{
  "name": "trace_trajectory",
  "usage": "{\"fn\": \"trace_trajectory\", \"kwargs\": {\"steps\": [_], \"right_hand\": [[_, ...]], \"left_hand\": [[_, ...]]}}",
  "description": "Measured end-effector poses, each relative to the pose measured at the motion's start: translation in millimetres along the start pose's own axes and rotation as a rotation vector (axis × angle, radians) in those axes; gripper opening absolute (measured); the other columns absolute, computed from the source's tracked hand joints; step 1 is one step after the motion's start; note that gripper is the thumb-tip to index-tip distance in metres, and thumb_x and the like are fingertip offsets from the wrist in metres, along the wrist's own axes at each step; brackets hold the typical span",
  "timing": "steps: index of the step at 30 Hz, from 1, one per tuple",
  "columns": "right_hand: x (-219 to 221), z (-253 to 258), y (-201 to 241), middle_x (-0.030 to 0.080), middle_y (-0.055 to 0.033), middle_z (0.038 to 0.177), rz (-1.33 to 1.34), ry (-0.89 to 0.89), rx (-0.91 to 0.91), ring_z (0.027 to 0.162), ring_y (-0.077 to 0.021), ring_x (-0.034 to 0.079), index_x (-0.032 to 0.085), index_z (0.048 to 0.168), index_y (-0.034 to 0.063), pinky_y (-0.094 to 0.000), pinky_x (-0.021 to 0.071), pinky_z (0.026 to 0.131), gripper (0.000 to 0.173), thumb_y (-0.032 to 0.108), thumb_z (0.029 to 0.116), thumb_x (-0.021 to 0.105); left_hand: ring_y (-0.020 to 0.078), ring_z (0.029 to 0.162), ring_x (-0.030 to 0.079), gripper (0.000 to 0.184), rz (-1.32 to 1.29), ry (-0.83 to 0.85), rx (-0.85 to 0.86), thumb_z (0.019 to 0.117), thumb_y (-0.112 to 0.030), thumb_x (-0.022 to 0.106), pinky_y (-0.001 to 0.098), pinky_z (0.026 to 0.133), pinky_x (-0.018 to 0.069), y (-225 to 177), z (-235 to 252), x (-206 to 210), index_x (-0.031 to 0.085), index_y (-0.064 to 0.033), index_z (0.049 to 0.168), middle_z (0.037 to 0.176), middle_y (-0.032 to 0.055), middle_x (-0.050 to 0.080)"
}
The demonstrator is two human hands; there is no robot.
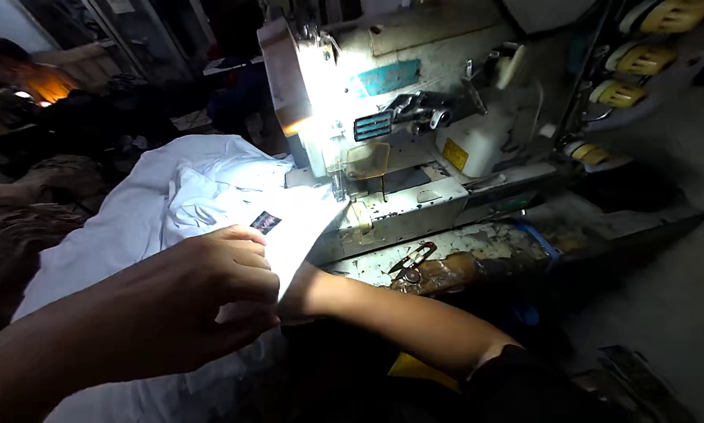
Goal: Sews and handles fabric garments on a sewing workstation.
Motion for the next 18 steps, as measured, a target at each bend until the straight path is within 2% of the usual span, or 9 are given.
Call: {"fn": "trace_trajectory", "kwargs": {"steps": [1,3,5,7,9,10,12,15,18], "right_hand": [[2,10,0,0.073,-0.0199,0.115,0.004,0.000,-0.017,0.113,-0.0352,0.068,0.072,0.120,0.0014,-0.0553,0.0516,0.098,0.034,0.026,0.0961,0.068],[-7,-7,3,0.075,-0.0154,0.101,0.010,-0.126,-0.084,0.098,-0.0312,0.072,0.076,0.114,0.0064,-0.0499,0.0577,0.085,0.024,0.020,0.0963,0.068],[-24,-47,-4,0.075,-0.0084,0.089,0.075,-0.385,-0.079,0.083,-0.0172,0.072,0.078,0.100,0.0065,-0.0341,0.0592,0.076,0.018,0.016,0.0984,0.064],[-52,-78,-23,0.076,-0.0070,0.097,0.071,-0.609,-0.006,0.086,-0.0080,0.071,0.078,0.103,0.0045,-0.0236,0.0601,0.079,0.016,0.015,0.0972,0.068],[-70,-93,-34,0.071,-0.0056,0.112,0.057,-0.535,0.031,0.100,-0.0072,0.067,0.075,0.118,0.0082,-0.0230,0.0567,0.089,0.025,0.019,0.0958,0.071],[-73,-95,-36,0.070,-0.0042,0.113,0.077,-0.460,0.023,0.107,-0.0079,0.064,0.075,0.119,0.0097,-0.0239,0.0530,0.095,0.026,0.020,0.0958,0.070],[-68,-103,-35,0.072,-0.0045,0.106,0.075,-0.399,0.004,0.105,-0.0091,0.065,0.076,0.112,0.0096,-0.0231,0.0525,0.094,0.020,0.017,0.0961,0.066],[-69,-125,-34,0.074,-0.0076,0.097,0.060,-0.484,0.027,0.097,-0.0085,0.068,0.077,0.104,0.0073,-0.0202,0.0531,0.090,0.017,0.013,0.0978,0.063],[-68,-142,-37,0.075,-0.0069,0.095,0.133,-0.529,0.092,0.095,-0.0044,0.069,0.077,0.099,0.0033,-0.0185,0.0552,0.089,0.016,0.014,0.0986,0.065]], "left_hand": [[0.0026,0.071,0.058,0.029,0.147,0.012,-0.025,0.0987,-0.037,0.056,0.0285,0.089,0.0470,-1,-6,-2,0.065,-0.0218,0.076,0.066,-0.0115,0.054],[0.0084,0.068,0.058,0.030,0.361,0.001,-0.123,0.0983,-0.036,0.053,0.0369,0.086,0.0462,1,-29,-5,0.065,-0.0201,0.075,0.065,-0.0078,0.054],[0.0086,0.073,0.058,0.028,0.392,-0.034,-0.219,0.0989,-0.035,0.052,0.0366,0.083,0.0461,-3,-53,1,0.069,-0.0210,0.082,0.071,-0.0085,0.057],[0.0090,0.074,0.060,0.028,0.307,-0.032,-0.200,0.1007,-0.031,0.050,0.0393,0.088,0.0475,-12,-50,18,0.069,-0.0212,0.082,0.070,-0.0083,0.057],[0.0100,0.070,0.060,0.031,0.180,0.014,-0.074,0.1043,-0.026,0.047,0.0437,0.096,0.0483,-28,-23,33,0.066,-0.0205,0.081,0.067,-0.0067,0.054],[0.0103,0.068,0.060,0.030,0.137,0.044,-0.001,0.1043,-0.023,0.046,0.0438,0.097,0.0494,-35,-7,37,0.066,-0.0201,0.082,0.066,-0.0061,0.053],[0.0109,0.065,0.060,0.027,0.095,0.096,0.103,0.1023,-0.020,0.047,0.0418,0.097,0.0508,-44,19,39,0.067,-0.0190,0.084,0.064,-0.0051,0.053],[0.0101,0.061,0.059,0.027,0.123,0.094,0.143,0.1022,-0.020,0.050,0.0346,0.079,0.0530,-38,40,35,0.068,-0.0173,0.082,0.060,-0.0059,0.053],[0.0087,0.059,0.056,0.030,0.242,0.063,0.065,0.0994,-0.024,0.050,0.0307,0.063,0.0458,-15,46,20,0.066,-0.0183,0.075,0.060,-0.0073,0.053]]}}
Point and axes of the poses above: each hand's wrist, its own z-axis towards the middle knuckle, its own x-axis out of the palm, y = z × x, the point moved 4 cm from there along z, towards the middle knuckle
